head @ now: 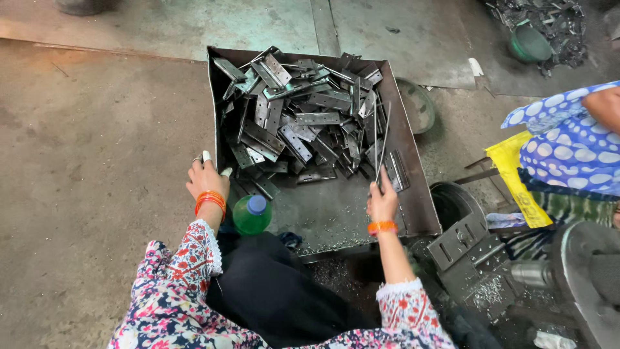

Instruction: The person positions small metal brackets into a punch press machine one at a time, operates the machine, and luego clears metal shavings from the workspace using a metal rod.

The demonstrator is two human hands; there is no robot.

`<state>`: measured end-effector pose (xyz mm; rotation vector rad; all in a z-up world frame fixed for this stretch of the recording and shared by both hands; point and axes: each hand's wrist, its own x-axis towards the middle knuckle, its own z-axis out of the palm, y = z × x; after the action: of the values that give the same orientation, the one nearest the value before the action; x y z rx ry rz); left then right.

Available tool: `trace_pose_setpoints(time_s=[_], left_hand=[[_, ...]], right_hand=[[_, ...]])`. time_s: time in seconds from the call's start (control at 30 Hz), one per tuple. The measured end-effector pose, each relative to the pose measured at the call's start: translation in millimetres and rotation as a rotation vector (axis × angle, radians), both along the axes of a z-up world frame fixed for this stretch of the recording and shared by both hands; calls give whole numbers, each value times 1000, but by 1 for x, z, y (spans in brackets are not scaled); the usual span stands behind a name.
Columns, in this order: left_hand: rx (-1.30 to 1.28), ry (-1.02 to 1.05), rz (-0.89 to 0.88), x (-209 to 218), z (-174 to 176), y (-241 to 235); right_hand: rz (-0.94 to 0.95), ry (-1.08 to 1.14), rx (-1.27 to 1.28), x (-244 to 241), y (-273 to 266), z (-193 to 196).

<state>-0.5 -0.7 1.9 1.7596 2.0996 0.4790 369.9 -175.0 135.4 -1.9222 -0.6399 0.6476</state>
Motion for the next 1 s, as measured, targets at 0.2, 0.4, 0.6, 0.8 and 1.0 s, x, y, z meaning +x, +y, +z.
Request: trace_pose_setpoints(time_s=[0.2, 0.4, 0.6, 0.8, 1.0], left_hand=[[-28, -24, -5, 0, 3, 0], [-52, -22, -14, 2, 2, 3], [-113, -21, -25, 2, 3, 5], [-77, -30, -35, 0, 0, 4], [-38, -31, -21, 0, 1, 5]], right_hand=[[98, -65, -52, 56, 132, 6], [25, -21, -178, 82, 207, -12], [69, -123, -118, 114, 234, -64], [211, -303, -285, 134, 220, -95], [247, -680, -244, 101, 174, -109]])
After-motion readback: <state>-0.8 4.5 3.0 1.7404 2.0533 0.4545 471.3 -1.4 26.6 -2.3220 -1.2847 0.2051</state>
